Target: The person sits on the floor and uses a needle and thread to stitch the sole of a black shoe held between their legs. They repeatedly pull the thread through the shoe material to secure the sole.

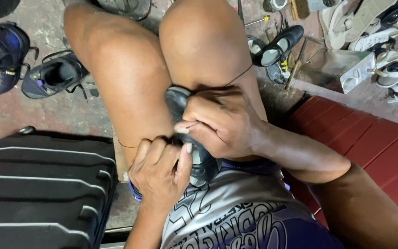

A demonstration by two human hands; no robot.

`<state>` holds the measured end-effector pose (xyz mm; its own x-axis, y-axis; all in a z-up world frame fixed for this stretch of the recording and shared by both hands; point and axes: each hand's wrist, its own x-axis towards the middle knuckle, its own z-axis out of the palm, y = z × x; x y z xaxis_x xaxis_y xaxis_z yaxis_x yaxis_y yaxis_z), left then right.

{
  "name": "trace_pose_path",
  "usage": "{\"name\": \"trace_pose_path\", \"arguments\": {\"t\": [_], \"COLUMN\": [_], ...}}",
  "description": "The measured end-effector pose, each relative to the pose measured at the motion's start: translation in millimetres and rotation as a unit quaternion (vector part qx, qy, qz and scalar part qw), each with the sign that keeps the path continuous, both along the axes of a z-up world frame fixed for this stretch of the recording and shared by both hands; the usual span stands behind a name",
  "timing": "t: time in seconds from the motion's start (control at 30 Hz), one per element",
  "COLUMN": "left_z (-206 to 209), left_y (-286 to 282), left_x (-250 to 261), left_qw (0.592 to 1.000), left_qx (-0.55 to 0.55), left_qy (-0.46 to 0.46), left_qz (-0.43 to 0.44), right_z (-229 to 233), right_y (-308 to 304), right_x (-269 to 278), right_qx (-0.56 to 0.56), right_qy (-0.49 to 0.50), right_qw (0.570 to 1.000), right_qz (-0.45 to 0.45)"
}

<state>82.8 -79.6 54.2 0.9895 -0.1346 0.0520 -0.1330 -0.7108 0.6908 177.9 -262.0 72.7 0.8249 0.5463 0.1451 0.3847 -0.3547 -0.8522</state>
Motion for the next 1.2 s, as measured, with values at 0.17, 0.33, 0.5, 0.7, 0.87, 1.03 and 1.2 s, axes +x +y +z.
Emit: {"name": "trace_pose_path", "arguments": {"t": [0.17, 0.33, 0.5, 0.7, 0.87, 1.03, 1.2], "left_z": [-1, 20, 25, 4, -4, 2, -1], "left_y": [5, 3, -20, -31, -23, -12, -8], "left_x": [3, 9, -2, -12, -8, 0, -2], "left_qw": [0.999, 0.997, 0.965, 0.929, 0.906, 0.85, 0.832], "left_qx": [-0.039, -0.073, -0.195, -0.264, -0.265, -0.336, -0.358], "left_qy": [-0.002, 0.023, 0.169, 0.252, 0.331, 0.407, 0.424], "left_qz": [0.003, -0.006, 0.051, 0.061, 0.013, -0.008, 0.005], "right_z": [-4, -3, 7, 5, 3, 7, 5], "right_y": [5, -9, -39, -70, -86, -75, -68], "right_x": [3, -2, 2, 1, -14, -19, -14], "right_qx": [-0.02, 0.048, 0.191, 0.173, -0.073, -0.041, -0.045], "right_qy": [0.007, 0.174, 0.361, 0.2, 0.007, 0.063, 0.056], "right_qw": [0.999, 0.983, 0.91, 0.93, 0.995, 0.996, 0.997], "right_qz": [-0.028, -0.046, -0.071, -0.256, -0.072, -0.055, -0.035]}}
